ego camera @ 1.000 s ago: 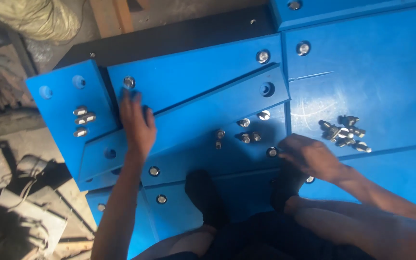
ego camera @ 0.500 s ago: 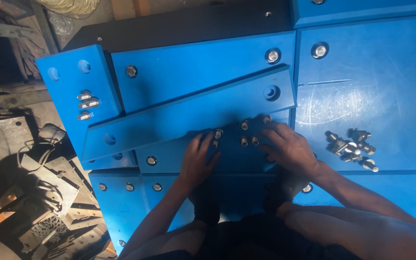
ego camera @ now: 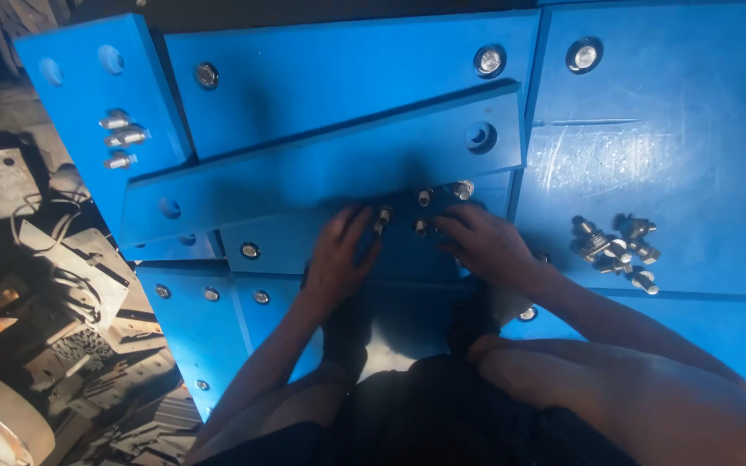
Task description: Assembling and bolting together large blue industrial plates on the floor.
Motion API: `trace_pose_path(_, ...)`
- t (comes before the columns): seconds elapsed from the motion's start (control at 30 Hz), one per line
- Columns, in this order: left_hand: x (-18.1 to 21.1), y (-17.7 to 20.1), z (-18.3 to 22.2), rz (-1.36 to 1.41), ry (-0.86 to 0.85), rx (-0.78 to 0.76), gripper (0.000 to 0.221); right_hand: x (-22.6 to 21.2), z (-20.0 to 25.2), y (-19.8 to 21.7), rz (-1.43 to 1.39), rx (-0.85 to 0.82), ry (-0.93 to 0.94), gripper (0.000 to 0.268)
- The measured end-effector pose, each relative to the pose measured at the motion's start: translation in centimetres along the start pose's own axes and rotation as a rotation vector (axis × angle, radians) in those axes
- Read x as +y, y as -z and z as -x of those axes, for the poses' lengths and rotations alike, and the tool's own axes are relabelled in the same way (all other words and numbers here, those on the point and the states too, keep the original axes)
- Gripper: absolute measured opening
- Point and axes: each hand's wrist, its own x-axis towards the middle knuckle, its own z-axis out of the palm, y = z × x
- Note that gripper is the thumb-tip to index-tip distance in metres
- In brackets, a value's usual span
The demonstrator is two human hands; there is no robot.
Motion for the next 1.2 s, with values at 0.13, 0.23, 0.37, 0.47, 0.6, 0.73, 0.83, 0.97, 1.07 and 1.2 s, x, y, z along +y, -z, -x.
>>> trace_pose_path(0.13,-1.3,4.1,-3.8,-0.322,-0.093,0.114,0.085,1.3,0.0,2.2,-0.051,0.103,0.125,0.038)
trace_pose_path(0.23,-1.6,6.5,-6.8,-0.445,-0.099,0.031,0.103,2.2,0.5,4.3,-0.074,0.186,0.180,0.030)
trace_pose_path(0.37,-2.5,7.3,-9.3,-0.510,-0.096,-0.089,0.122,2.7,1.5,5.8,-0.054,0.196,0.150,0.023)
trace_pose_path(0.47,-3.3,7.2,-9.4,-0.533,-0.093,-0.152,0.135,2.7,2.8,5.9,-0.112,0.185,0.053,0.020)
trace_pose_path(0.6,-2.8,7.2,-9.5,-0.591,-0.157,-0.141,0.137,2.8,5.6,5.5,-0.198,0.247,-0.051,0.017)
trace_pose_path(0.73,-1.4,7.9,-10.2,-0.640,-0.173,-0.146,0.138,3.5,8.1,4.7,-0.243,0.337,-0.110,0.017)
trace_pose_path(0.83,-0.1,8.2,-11.3,-0.674,-0.166,-0.229,0.143,3.7,9.2,4.8,-0.244,0.347,-0.127,0.015)
trace_pose_path(0.97,1.9,9.5,-12.1,-0.732,-0.111,-0.266,0.146,3.7,9.5,5.1,-0.244,0.365,-0.050,0.014)
trace_pose_path(1.07,4.2,11.1,-12.6,-0.756,-0.035,-0.314,0.150,3.5,9.7,6.0,-0.265,0.399,-0.032,0.014)
trace_pose_path(1.2,8.9,14.1,-13.4,-0.785,0.012,-0.349,0.152,3.0,10.2,8.2,-0.321,0.456,-0.050,0.012)
